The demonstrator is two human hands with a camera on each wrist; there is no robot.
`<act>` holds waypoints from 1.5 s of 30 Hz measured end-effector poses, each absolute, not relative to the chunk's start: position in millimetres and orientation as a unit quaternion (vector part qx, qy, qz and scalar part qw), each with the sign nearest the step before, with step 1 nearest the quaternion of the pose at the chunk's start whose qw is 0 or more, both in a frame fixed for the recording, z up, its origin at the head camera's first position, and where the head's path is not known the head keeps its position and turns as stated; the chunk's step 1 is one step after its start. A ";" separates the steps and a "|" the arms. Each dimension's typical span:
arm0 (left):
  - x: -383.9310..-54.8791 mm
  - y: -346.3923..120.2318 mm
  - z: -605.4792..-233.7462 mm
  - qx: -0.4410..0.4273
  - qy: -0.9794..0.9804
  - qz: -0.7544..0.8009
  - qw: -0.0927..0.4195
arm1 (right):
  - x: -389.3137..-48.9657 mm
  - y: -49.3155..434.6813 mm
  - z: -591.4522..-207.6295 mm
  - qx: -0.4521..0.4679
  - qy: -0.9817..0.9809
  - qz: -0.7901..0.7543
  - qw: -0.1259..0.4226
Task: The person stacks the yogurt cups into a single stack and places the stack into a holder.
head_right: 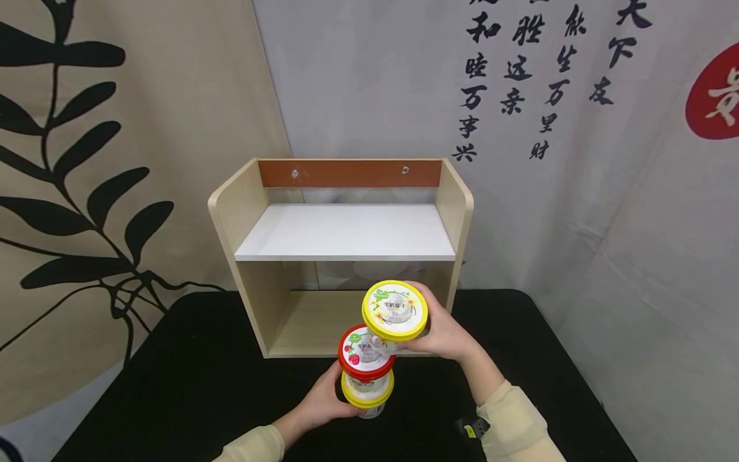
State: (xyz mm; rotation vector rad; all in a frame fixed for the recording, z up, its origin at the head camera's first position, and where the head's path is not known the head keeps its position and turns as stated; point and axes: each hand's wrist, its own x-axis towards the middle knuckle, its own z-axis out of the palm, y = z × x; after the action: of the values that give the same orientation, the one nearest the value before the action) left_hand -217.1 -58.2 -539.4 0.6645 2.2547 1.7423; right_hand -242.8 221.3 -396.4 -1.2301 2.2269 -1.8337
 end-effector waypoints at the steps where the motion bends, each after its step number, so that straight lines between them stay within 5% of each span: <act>1: -217.2 -58.2 -539.4 0.227 0.765 0.593 0.108 | -243.2 218.7 -396.5 -0.396 0.709 -0.583 0.005; 21: -216.7 -58.9 -538.2 0.236 0.768 0.586 0.105 | -246.1 189.0 -401.7 -0.408 0.710 -0.571 0.057; 45: -218.3 -59.2 -540.4 0.238 0.765 0.590 0.102 | -242.6 183.2 -402.3 -0.378 0.725 -0.572 0.057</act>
State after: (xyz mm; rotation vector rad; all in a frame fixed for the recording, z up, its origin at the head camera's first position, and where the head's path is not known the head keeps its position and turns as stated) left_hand -218.3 -59.2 -540.4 0.7042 2.2580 1.7421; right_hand -242.6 183.2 -402.3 -1.1466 2.1987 -1.7355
